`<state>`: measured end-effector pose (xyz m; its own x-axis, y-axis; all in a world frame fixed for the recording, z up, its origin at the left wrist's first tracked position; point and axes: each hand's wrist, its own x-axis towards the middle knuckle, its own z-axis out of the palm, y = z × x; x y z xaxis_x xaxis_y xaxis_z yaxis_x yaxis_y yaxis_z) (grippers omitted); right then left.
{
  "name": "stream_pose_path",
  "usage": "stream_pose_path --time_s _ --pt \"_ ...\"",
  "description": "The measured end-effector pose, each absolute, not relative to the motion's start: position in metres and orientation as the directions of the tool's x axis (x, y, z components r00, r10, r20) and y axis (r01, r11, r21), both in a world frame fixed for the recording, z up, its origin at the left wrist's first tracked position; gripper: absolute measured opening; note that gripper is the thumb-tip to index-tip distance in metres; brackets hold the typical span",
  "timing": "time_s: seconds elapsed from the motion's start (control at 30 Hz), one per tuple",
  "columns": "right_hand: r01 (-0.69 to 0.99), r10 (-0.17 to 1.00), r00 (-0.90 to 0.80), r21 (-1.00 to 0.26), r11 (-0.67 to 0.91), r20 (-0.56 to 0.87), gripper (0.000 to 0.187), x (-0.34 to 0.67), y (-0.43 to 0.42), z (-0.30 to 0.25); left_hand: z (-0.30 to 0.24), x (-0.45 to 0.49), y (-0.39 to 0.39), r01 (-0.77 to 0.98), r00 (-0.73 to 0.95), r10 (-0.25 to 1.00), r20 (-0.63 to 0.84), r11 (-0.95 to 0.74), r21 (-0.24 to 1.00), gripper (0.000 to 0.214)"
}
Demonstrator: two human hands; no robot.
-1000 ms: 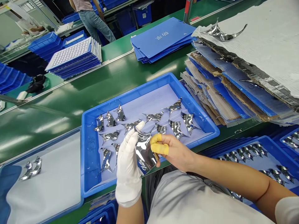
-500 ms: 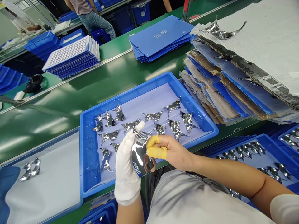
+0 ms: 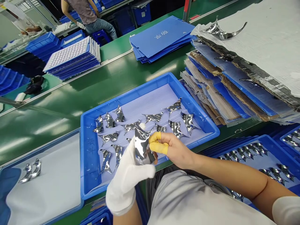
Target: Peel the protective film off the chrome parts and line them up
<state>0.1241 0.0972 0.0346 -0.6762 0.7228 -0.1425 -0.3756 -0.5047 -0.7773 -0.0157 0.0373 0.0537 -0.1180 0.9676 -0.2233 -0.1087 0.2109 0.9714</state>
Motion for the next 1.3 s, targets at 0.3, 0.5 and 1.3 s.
stream_pose_path --time_s 0.3,0.5,1.3 --pt "-0.395 0.7 -0.704 -0.752 -0.527 -0.121 0.02 0.123 0.097 0.035 0.05 -0.015 0.04 -0.24 -0.336 0.92 -0.204 0.125 0.963 0.035" --pt "-0.391 0.627 -0.772 -0.7 -0.597 -0.104 0.018 0.125 0.094 0.04 0.046 -0.006 0.038 -0.461 -0.29 0.868 -0.403 0.242 0.854 0.05" --pt "-0.362 0.601 -0.798 -0.83 -0.424 0.041 0.033 0.132 0.102 0.021 0.048 -0.01 0.031 -0.15 -0.5 0.865 0.04 -0.131 0.98 0.037"
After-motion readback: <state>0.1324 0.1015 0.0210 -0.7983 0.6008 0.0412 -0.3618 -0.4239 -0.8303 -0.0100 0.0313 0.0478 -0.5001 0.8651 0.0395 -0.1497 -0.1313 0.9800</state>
